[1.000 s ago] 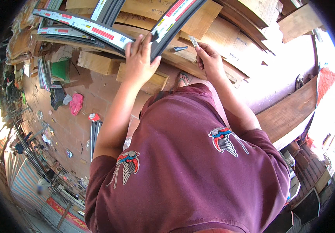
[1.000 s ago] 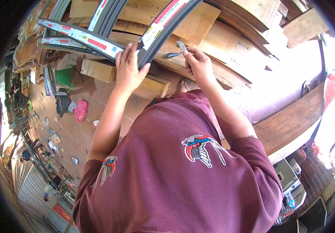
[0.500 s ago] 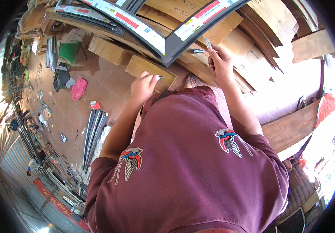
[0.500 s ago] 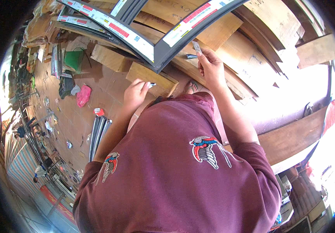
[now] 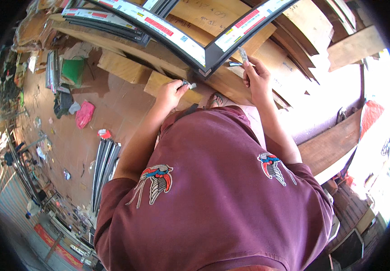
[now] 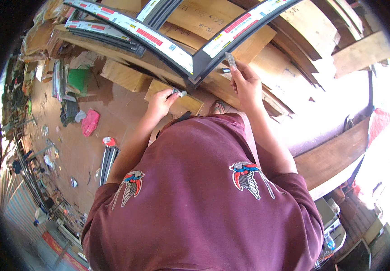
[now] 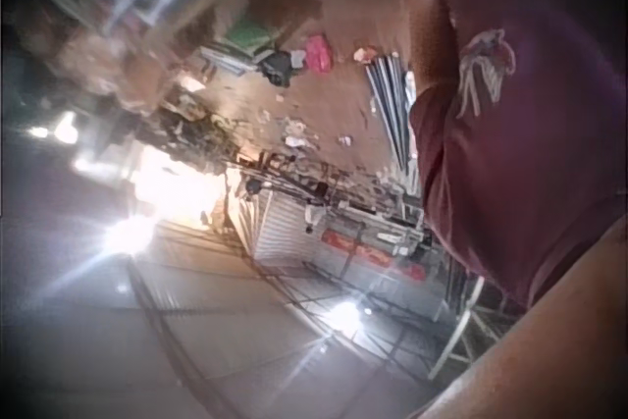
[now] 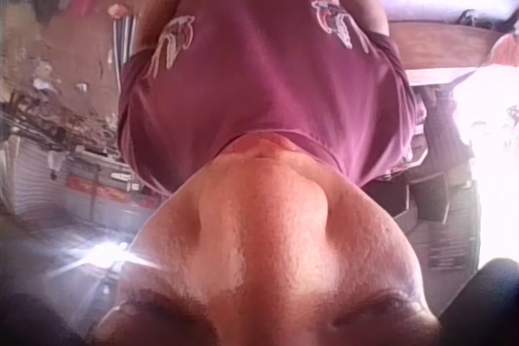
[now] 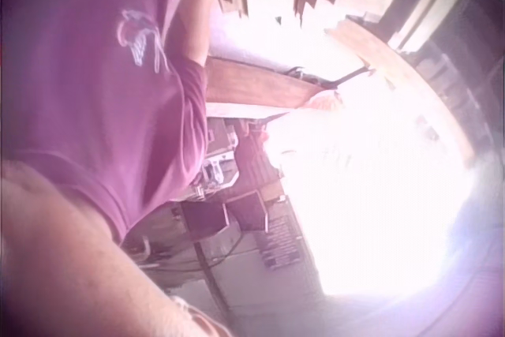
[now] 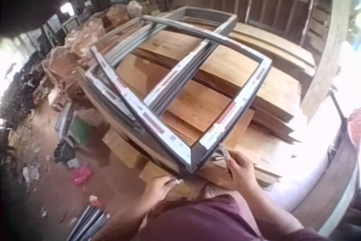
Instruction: The person uses a utility knife to remove protective tape from the corners of a window frame, then lifts and inspects the frame before placing it on a tarp. The person then picks up a wooden plank and places it on a stack of planks.
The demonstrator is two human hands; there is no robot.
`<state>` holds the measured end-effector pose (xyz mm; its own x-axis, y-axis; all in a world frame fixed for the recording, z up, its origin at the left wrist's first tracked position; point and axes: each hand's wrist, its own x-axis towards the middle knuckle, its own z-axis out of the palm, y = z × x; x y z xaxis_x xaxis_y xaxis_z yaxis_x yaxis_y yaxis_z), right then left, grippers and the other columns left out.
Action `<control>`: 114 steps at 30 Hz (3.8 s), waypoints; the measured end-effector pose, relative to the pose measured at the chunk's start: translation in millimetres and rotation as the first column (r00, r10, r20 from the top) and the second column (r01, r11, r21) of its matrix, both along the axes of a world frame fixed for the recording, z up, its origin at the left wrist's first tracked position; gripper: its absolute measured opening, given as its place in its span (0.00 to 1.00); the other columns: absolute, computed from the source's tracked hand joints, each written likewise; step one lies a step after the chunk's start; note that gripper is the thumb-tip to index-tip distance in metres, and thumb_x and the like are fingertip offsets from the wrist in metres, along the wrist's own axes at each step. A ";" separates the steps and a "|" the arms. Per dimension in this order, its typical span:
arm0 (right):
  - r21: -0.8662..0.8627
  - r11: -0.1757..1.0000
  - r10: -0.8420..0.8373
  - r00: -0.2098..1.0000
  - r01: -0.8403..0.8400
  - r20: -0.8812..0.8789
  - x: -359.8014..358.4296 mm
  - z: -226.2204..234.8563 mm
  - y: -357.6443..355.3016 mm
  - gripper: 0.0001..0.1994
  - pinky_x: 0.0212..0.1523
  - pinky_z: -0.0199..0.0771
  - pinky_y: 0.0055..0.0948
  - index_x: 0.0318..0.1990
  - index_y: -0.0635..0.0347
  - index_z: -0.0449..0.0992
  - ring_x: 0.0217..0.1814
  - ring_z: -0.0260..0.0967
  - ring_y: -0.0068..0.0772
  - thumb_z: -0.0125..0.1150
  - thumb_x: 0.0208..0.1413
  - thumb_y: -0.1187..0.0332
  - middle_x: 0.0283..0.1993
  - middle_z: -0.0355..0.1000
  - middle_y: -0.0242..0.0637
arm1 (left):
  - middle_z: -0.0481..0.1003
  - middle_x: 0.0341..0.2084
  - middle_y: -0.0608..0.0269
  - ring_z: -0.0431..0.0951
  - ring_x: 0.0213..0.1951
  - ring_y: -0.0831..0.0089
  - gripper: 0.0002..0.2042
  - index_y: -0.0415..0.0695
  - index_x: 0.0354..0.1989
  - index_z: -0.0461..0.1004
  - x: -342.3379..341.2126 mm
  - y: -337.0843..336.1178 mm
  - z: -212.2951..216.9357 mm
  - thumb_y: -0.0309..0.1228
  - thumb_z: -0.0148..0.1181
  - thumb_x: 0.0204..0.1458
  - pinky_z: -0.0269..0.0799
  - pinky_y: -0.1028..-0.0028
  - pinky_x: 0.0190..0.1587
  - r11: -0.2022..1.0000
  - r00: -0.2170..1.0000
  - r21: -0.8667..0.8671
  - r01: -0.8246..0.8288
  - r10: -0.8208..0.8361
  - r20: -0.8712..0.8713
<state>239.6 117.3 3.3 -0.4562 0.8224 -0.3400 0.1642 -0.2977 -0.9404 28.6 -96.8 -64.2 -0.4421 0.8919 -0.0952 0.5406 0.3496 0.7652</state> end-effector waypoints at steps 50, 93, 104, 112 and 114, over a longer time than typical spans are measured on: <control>0.226 0.972 -0.009 0.956 -0.060 0.293 112.1 -21.1 6.9 0.16 0.25 0.64 0.19 0.56 0.65 0.76 0.24 0.63 0.14 0.61 0.65 0.66 0.23 0.69 0.27 | 0.74 0.32 0.61 0.75 0.26 0.76 0.20 0.37 0.45 0.70 79.4 65.2 -134.2 0.45 0.57 0.63 0.73 0.75 0.21 0.797 0.551 -0.210 -0.566 0.555 0.623; 0.110 0.974 0.194 0.979 -0.200 0.065 43.1 -43.8 12.6 0.18 0.28 0.66 0.20 0.57 0.63 0.75 0.27 0.64 0.15 0.63 0.65 0.64 0.26 0.69 0.26 | 0.65 0.66 0.51 0.61 0.70 0.51 0.22 0.49 0.63 0.73 -3.0 87.1 75.9 0.34 0.61 0.60 0.59 0.59 0.69 0.972 0.761 -0.093 0.218 -0.228 -0.607; 0.119 0.971 0.200 0.977 -0.207 0.072 44.5 -42.9 13.4 0.18 0.28 0.66 0.21 0.57 0.63 0.76 0.27 0.65 0.15 0.64 0.64 0.64 0.25 0.70 0.26 | 0.74 0.54 0.54 0.74 0.56 0.52 0.15 0.43 0.50 0.77 -6.1 83.9 67.2 0.32 0.63 0.55 0.71 0.59 0.57 0.973 0.842 0.141 0.183 -0.081 -0.534; 0.127 0.966 0.215 0.973 -0.224 0.077 42.0 -40.3 14.1 0.17 0.28 0.65 0.21 0.56 0.63 0.76 0.26 0.64 0.16 0.63 0.64 0.64 0.25 0.70 0.27 | 0.76 0.35 0.57 0.79 0.40 0.57 0.06 0.42 0.33 0.76 24.1 87.0 101.7 0.30 0.64 0.52 0.77 0.59 0.44 0.973 0.740 -0.080 0.218 -0.219 -0.636; 0.126 0.966 0.222 0.974 -0.226 0.046 40.6 -41.4 14.1 0.17 0.28 0.65 0.21 0.56 0.64 0.76 0.27 0.64 0.16 0.63 0.64 0.64 0.25 0.70 0.27 | 0.77 0.35 0.56 0.79 0.39 0.56 0.06 0.41 0.32 0.76 25.9 90.8 103.1 0.30 0.65 0.51 0.77 0.60 0.41 0.957 0.691 -0.181 0.226 -0.289 -0.663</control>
